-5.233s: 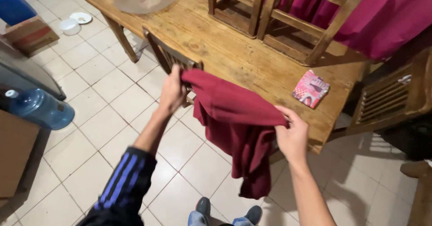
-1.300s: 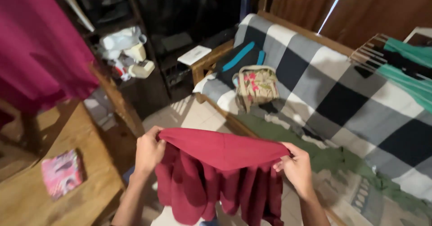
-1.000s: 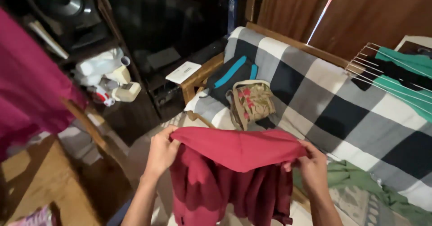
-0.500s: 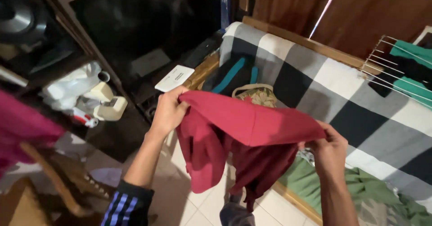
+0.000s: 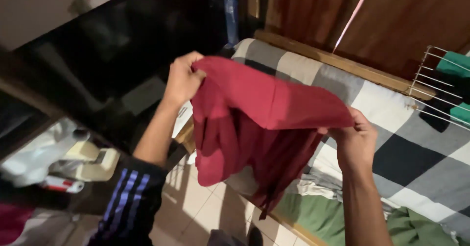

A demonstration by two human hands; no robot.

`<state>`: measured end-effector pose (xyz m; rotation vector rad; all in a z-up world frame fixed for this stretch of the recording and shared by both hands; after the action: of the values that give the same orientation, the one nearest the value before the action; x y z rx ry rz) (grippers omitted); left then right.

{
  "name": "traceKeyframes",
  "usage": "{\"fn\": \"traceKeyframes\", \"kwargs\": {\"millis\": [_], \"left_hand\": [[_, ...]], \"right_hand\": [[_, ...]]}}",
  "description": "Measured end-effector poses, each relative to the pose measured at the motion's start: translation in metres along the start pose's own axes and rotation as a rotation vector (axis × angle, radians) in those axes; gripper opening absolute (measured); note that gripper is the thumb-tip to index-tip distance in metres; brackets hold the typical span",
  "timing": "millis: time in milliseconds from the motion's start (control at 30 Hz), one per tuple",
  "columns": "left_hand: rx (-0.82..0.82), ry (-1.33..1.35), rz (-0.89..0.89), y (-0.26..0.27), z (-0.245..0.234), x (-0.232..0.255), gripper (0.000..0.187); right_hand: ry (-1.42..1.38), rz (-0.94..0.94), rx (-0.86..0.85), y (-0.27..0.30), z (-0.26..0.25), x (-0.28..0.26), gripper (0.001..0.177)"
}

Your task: Moving chairs, wiping a table, and folding clothes in a home.

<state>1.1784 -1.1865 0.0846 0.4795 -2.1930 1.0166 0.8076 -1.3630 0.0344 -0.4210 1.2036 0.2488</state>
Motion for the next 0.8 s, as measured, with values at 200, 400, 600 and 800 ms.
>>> {"fn": "traceKeyframes", "kwargs": {"millis": [200, 400, 600, 800], "left_hand": [[-0.118, 0.039, 0.027, -0.118, 0.062, -0.066, 0.016], [-0.227, 0.096, 0.073, -0.216, 0.172, -0.181, 0.032], [-0.342, 0.099, 0.049, -0.237, 0.265, -0.265, 0.073], [-0.421, 0.314, -0.015, -0.111, 0.284, -0.276, 0.056]], "right_hand": [[0.037, -0.095, 0.05, -0.089, 0.011, 0.051, 0.028], [-0.091, 0.046, 0.15, -0.182, 0.01, 0.13, 0.054], [-0.018, 0.3, 0.295, -0.17, -0.011, 0.199, 0.061], [-0.065, 0.576, 0.303, -0.095, -0.014, 0.264, 0.058]]}}
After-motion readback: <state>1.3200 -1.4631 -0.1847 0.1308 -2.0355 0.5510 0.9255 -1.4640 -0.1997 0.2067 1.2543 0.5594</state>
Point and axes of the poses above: each hand's wrist, its own y-axis away from the middle knuckle, its own z-axis out of the palm, x = y × z, the point moved 2 cm from there along -y, towards the middle knuckle, and after that the axes turned 1 degree about x, right-handed, at the moved point
